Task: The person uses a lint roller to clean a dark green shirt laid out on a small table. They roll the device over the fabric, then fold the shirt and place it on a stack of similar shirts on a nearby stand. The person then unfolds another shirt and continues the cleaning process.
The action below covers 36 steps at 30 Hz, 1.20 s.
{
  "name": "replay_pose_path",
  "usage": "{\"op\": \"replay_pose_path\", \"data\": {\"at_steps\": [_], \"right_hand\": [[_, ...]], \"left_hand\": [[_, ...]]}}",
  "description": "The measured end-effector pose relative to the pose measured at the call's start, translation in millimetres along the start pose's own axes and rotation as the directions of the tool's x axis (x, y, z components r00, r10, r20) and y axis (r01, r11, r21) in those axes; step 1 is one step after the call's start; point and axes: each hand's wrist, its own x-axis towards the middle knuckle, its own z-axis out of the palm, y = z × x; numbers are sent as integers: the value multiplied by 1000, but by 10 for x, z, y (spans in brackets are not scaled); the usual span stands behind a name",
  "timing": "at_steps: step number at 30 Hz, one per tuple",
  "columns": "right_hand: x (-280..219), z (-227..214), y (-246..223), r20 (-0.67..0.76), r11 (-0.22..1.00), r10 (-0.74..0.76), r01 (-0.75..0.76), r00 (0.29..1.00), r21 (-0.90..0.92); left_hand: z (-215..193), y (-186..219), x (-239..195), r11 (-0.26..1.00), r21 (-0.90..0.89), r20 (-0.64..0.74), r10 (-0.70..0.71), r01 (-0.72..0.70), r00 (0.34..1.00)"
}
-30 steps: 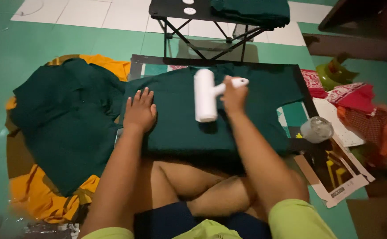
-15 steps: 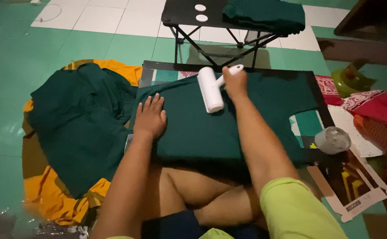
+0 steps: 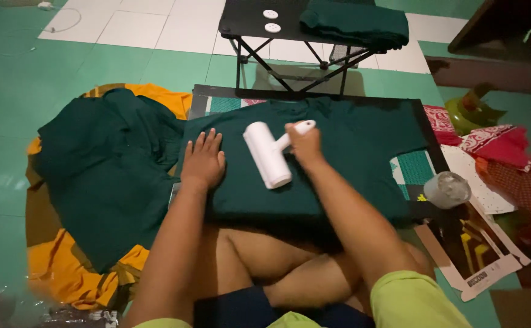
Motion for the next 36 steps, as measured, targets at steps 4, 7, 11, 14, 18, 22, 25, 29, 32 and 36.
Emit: {"op": "replay_pose_path", "data": {"at_steps": [4, 7, 11, 14, 18, 22, 25, 29, 32, 36], "right_hand": [[383, -437, -139, -80, 995, -14, 7, 997, -95], [462, -605, -281, -114, 993, -63, 51, 991, -102], [372, -389, -404, -208, 996, -78, 67, 975, -57], [-60, 35, -583, -157, 999, -20, 26, 987, 37], [-571, 309, -522, -19, 996, 80, -79, 997, 31], [10, -206, 21, -11, 998, 45, -46, 999, -46], [192, -687, -207, -84, 987, 3, -17, 996, -161], [366, -1036, -453, -188, 982, -41, 5, 981, -190], [534, -894, -190, -190, 994, -25, 4, 981, -112], [-126, -37, -610, -120, 997, -2, 11, 993, 77]], "left_hand": [[68, -34, 36, 1000, -13, 3, 3, -3, 1000], [33, -4, -4, 1000, -12, -4, -3, 3, 1000], [-19, 10, 2, 1000, -19, -13, -11, 10, 1000], [-22, 7, 23, 1000, -9, 4, -21, 21, 1000], [11, -3, 26, 1000, 4, 13, -11, 11, 1000], [-44, 12, -4, 999, -37, 18, -14, 14, 1000], [-72, 24, -19, 1000, -25, 46, -15, 16, 999], [-28, 14, 11, 1000, -22, 32, -18, 19, 999], [7, 13, 36, 1000, -20, 6, -11, 11, 1000], [-51, 31, -12, 1000, -10, 36, -24, 25, 999]]}}
